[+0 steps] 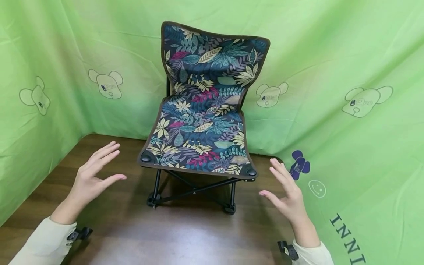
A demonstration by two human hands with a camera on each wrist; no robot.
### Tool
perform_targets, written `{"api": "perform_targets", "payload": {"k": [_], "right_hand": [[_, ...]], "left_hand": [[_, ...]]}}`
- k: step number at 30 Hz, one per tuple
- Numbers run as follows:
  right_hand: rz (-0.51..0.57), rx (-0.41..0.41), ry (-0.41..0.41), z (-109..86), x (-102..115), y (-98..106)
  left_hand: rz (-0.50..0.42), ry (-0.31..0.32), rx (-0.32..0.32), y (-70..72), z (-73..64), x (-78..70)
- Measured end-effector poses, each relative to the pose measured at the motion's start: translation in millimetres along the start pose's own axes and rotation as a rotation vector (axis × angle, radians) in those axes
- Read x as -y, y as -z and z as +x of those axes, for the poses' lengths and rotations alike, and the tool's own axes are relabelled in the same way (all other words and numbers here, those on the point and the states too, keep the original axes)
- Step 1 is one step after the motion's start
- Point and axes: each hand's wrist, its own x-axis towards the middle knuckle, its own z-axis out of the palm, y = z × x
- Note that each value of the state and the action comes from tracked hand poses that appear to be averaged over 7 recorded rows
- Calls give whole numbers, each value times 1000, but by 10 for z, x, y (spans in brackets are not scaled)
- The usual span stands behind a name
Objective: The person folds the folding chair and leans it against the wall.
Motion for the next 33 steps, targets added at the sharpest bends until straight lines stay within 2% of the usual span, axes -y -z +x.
{"api": "perform_targets", "payload": {"k": [15,23,33], "right_hand": [[37,-34,105,184,88,-109],[42,-4,121,233,126,-159],[55,1,123,298,120,-197]], "left_hand": [[-23,-72,-16,-124,169,-134],[-55,-102,-20,-165,200,-174],[-102,-120,14,-231,274,-195]]}}
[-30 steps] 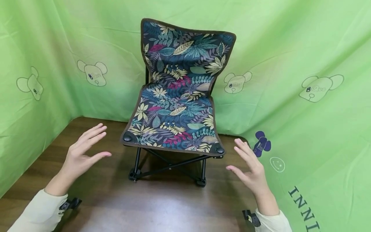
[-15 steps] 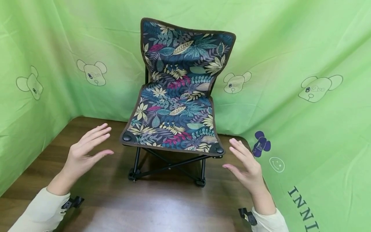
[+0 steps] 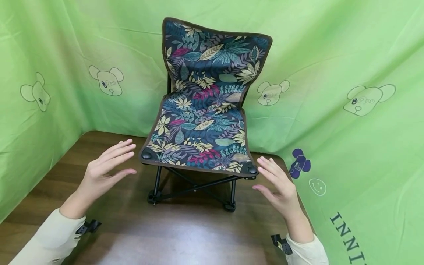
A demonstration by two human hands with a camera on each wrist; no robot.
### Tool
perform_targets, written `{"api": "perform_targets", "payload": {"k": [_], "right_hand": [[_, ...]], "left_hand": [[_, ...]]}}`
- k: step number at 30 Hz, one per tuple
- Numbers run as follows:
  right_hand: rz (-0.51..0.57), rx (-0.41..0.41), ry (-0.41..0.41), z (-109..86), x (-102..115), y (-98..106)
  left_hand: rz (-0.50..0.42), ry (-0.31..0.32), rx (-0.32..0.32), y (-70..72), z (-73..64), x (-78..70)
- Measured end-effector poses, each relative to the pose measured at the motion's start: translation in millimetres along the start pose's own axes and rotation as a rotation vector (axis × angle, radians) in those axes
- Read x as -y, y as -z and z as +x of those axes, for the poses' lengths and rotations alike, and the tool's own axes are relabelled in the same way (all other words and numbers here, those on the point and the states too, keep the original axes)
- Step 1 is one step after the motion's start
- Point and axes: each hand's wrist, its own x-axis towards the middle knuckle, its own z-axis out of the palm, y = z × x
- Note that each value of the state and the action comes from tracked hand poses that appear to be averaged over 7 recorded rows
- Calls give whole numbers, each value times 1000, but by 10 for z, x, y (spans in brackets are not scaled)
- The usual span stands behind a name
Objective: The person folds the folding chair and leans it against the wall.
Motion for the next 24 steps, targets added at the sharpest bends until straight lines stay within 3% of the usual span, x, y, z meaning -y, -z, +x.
{"api": "perform_targets", "payload": {"k": [8,15,24], "right_hand": [[-15,18,3,-7,-31,-18],[-20,36,13,43,-16,-35],[-12,59,41,71,-44,-90]], "left_hand": [[24,3,35,-53,6,-2],[-38,-32,54,-121,67,11],[-34,-65,136,-176,82,90]]}}
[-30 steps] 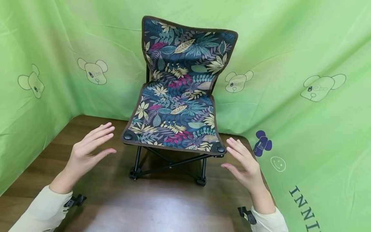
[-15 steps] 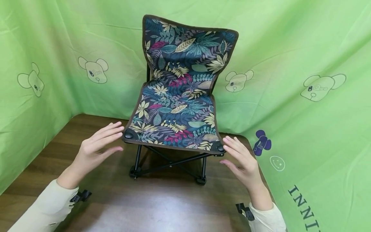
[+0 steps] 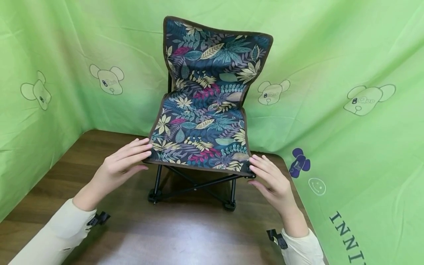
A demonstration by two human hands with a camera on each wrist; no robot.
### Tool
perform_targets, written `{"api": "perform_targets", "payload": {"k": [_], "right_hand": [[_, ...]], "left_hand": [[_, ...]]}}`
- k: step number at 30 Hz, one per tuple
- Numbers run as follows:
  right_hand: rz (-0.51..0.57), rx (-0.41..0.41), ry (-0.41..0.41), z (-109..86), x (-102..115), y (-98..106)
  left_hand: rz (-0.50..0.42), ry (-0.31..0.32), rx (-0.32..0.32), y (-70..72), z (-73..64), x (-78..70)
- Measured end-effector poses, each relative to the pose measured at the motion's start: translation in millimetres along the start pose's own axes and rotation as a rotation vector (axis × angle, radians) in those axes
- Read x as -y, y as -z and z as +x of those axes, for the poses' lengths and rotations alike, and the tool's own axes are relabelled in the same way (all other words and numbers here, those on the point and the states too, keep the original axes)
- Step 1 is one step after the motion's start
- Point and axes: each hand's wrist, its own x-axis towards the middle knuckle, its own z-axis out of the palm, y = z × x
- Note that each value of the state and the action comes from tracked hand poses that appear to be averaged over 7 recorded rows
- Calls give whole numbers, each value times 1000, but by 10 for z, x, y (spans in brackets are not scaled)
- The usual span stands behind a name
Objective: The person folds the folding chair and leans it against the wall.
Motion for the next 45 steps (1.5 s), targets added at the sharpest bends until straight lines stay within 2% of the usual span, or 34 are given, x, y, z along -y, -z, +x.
{"api": "perform_targets", "payload": {"k": [7,11,14,19,26,30,39,45], "right_hand": [[37,-7,1,-28,5,-42],[83,-27,-33,-39,14,-66],[107,-48,-39,-19,12,-73],[147,-43,-45,-69,75,-72],[140,-38,-30,-28,4,-95],[160,-55,-26,2,-25,-93],[183,-74,-20,20,-60,-128],[200,-75,-11,2,-77,-177]], "left_hand": [[48,-22,21,-31,23,47],[45,-4,16,-60,9,50],[40,-13,17,-53,37,74],[21,-11,2,-84,-19,28],[31,5,-40,-87,19,44],[41,8,-43,-115,22,50],[72,-23,-7,-142,7,134],[79,-45,-21,-151,-23,150]]}}
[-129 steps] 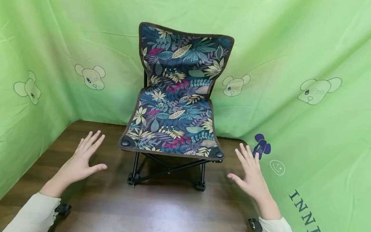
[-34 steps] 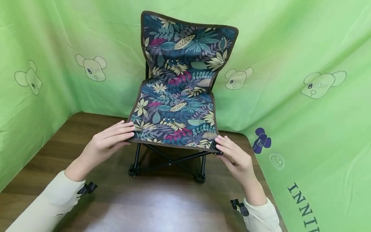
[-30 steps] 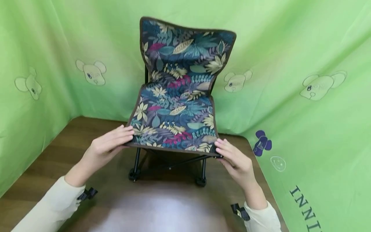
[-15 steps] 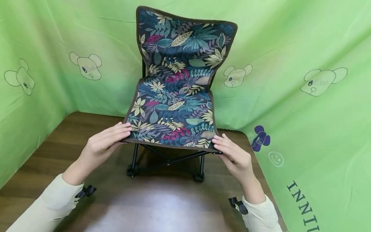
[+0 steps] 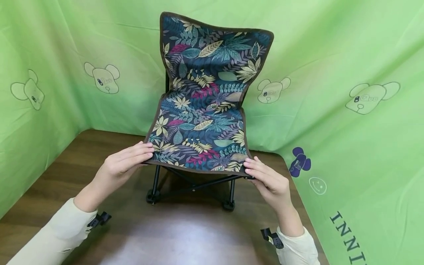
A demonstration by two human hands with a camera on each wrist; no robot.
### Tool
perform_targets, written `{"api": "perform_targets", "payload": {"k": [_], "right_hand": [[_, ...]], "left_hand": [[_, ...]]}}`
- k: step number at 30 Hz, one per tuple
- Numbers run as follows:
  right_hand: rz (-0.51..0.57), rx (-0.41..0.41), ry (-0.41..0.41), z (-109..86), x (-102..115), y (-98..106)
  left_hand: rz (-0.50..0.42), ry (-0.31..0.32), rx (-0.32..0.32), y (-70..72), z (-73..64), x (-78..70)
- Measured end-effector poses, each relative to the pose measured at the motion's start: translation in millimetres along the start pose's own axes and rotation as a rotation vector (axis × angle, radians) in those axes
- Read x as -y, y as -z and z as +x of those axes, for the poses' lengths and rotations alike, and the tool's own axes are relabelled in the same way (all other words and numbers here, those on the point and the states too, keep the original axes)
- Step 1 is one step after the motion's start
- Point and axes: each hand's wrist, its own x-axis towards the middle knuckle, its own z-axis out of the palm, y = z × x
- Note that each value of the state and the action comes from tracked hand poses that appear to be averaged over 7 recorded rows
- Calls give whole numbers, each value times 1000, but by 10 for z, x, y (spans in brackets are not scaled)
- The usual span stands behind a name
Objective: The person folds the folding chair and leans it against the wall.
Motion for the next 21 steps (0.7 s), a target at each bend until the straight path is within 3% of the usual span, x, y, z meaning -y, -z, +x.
{"api": "perform_targets", "payload": {"k": [16,21], "right_hand": [[18,-2,38,9,-14,-14],[84,-3,42,-15,-72,-26]], "left_hand": [[13,-61,-15,-86,29,8],[40,-62,-21,-100,12,18]]}}
